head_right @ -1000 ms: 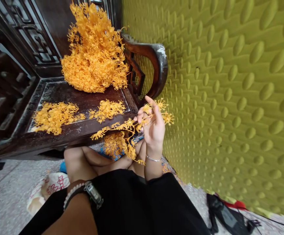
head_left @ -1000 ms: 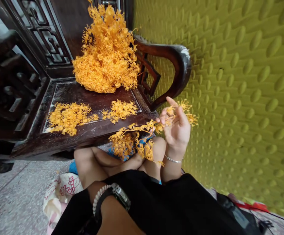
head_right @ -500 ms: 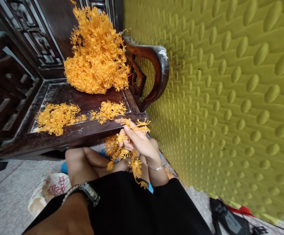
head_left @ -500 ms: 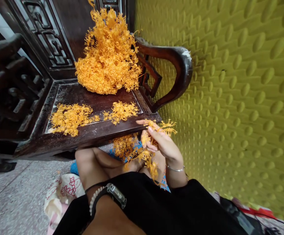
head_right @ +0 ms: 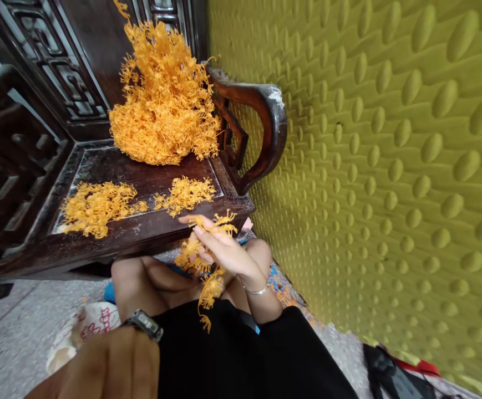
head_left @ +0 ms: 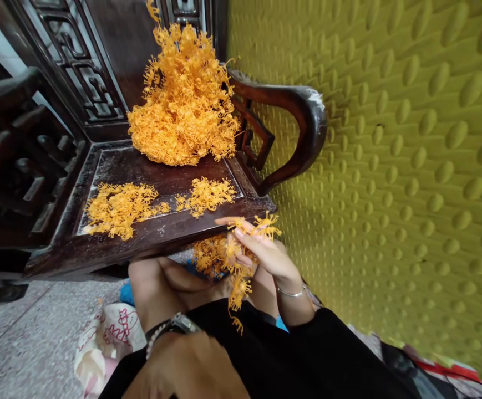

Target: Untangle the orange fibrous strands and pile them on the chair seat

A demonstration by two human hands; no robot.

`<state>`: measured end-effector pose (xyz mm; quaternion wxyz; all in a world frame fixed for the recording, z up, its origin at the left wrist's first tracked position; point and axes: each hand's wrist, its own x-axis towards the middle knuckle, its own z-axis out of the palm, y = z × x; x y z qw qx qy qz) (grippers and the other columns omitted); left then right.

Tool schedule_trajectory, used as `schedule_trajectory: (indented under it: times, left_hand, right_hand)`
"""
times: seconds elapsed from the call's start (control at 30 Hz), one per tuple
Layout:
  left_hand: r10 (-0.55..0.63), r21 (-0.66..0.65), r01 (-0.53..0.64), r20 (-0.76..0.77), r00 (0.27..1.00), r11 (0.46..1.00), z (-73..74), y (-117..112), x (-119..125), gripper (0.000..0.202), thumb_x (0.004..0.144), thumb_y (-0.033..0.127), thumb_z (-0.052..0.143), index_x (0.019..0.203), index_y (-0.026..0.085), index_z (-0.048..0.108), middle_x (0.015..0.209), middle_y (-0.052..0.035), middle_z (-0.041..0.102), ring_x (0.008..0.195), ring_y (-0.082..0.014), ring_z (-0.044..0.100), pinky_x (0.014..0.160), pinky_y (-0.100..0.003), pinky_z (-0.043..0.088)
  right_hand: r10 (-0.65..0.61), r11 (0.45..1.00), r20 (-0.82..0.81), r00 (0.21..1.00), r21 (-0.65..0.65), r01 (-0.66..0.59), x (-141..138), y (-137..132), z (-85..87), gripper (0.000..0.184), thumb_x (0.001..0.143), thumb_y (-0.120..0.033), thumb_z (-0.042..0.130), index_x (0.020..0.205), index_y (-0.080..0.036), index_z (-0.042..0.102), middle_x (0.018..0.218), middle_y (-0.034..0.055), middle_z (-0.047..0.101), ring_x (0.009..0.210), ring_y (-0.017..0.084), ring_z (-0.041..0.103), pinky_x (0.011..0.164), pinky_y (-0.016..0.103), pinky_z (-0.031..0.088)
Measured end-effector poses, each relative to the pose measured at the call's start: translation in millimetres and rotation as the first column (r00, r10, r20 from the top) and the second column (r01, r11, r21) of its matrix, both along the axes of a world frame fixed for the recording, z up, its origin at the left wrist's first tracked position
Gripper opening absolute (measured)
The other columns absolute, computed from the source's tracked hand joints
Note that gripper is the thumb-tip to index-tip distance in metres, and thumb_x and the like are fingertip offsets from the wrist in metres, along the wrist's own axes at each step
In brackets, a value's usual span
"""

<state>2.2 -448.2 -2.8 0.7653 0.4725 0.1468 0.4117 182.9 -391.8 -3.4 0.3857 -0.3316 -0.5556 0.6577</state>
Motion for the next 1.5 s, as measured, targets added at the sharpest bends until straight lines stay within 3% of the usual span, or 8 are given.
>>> schedule_trajectory:
  times: [0.17, 0.27, 0.33, 0.57, 0.87, 1.13, 1.33, 1.5]
  left_hand:
    - [0.508, 0.277, -0.445, -0.229, 0.830, 0.851, 3.3, 31, -1, 0.032, 0.073, 0.038, 0.074, 0.105, 0.038, 0.071, 0.118, -0.0012, 0.067, 0.133, -0.0279, 0.042, 0.112, -0.051, 0.033]
    - [0.729, 0.638, -0.409, -0.380, 0.570, 0.652, -5.1, 54, 1, 0.020, 0.081, 0.030, 0.069, 0.099, 0.035, 0.073, 0.123, 0.0010, 0.066, 0.131, -0.0265, 0.044, 0.117, -0.057, 0.008]
    - [0.768, 0.719, -0.356, -0.383, 0.513, 0.596, -12.0, 63, 1, 0.017, 0.089, 0.027, 0.059, 0.092, 0.032, 0.074, 0.108, 0.0014, 0.073, 0.117, -0.0234, 0.057, 0.117, -0.057, 0.008]
    - [0.602, 0.624, -0.305, -0.341, 0.722, 0.719, -27.0, 71, 8, 0.015, 0.084, 0.027, 0.064, 0.096, 0.024, 0.072, 0.119, -0.0071, 0.069, 0.114, -0.0248, 0.061, 0.113, -0.049, 0.028]
    - [0.669, 0.294, -0.608, -0.195, 0.718, 0.738, -40.1, 68, 18, 0.008, 0.084, 0.027, 0.064, 0.080, 0.021, 0.067, 0.081, 0.0002, 0.068, 0.081, -0.0154, 0.061, 0.088, -0.031, 0.045]
    - [0.450, -0.102, -0.440, 0.137, 0.882, 0.892, -22.6, 45, 48, 0.028, 0.084, 0.037, 0.061, 0.065, 0.019, 0.050, 0.065, 0.0013, 0.046, 0.061, -0.0116, 0.044, 0.060, -0.023, 0.043]
    - [0.494, -0.257, -0.439, 0.218, 0.842, 0.861, -22.2, 49, 42, 0.027, 0.087, 0.035, 0.057, 0.069, 0.021, 0.042, 0.066, 0.0031, 0.035, 0.058, -0.0097, 0.039, 0.051, -0.017, 0.043]
    - [0.576, -0.189, -0.553, 0.108, 0.810, 0.812, -26.9, 56, 36, 0.022, 0.079, 0.027, 0.063, 0.076, 0.020, 0.042, 0.095, -0.0015, 0.052, 0.086, -0.0127, 0.055, 0.068, -0.022, 0.052]
  right_hand:
    - [0.099, 0.993, 0.155, 0.983, 0.053, -0.109, -1, -3, -10.9, 0.039, 0.097, -0.044, 0.039, 0.127, -0.022, 0.048, 0.064, -0.0052, 0.042, 0.047, 0.007, 0.030, 0.043, 0.022, 0.025]
    - [0.017, 0.988, 0.231, 0.973, 0.144, -0.051, -5, -5, -15.9, 0.036, 0.098, -0.045, 0.037, 0.122, -0.021, 0.049, 0.062, -0.0058, 0.038, 0.050, 0.009, 0.032, 0.046, 0.023, 0.029]
    - [-0.059, 0.972, 0.279, 0.958, 0.234, -0.008, -6, -6, -15.2, 0.031, 0.098, -0.043, 0.037, 0.113, -0.020, 0.052, 0.065, -0.0046, 0.043, 0.055, 0.010, 0.038, 0.053, 0.024, 0.036]
    - [-0.188, 0.966, 0.216, 0.958, 0.215, 0.141, -8, -7, -13.0, 0.038, 0.097, -0.053, 0.027, 0.089, -0.022, 0.049, 0.065, -0.0032, 0.048, 0.058, 0.012, 0.047, 0.066, 0.029, 0.045]
    - [-0.352, 0.909, 0.211, 0.912, 0.309, 0.280, -15, -8, -20.7, 0.039, 0.091, -0.048, 0.050, 0.066, -0.018, 0.051, 0.058, -0.0035, 0.046, 0.054, 0.008, 0.039, 0.053, 0.024, 0.033]
    - [-0.204, 0.978, -0.434, 0.878, -0.061, 0.197, -32, -18, -36.2, 0.046, 0.072, -0.046, 0.066, 0.045, -0.019, 0.039, 0.038, -0.0064, 0.030, 0.037, 0.006, 0.024, 0.039, 0.024, 0.019]
    - [-0.094, 0.994, -0.750, 0.655, -0.101, 0.027, -23, -7, -48.0, 0.055, 0.071, -0.045, 0.056, 0.039, -0.022, 0.017, 0.026, -0.0105, 0.008, 0.023, 0.004, 0.009, 0.028, 0.020, 0.014]
    - [-0.072, 0.985, -0.653, 0.754, -0.164, -0.048, -11, -5, -43.5, 0.051, 0.075, -0.042, 0.057, 0.041, -0.021, 0.024, 0.025, -0.0098, 0.020, 0.021, 0.004, 0.016, 0.030, 0.019, 0.017]
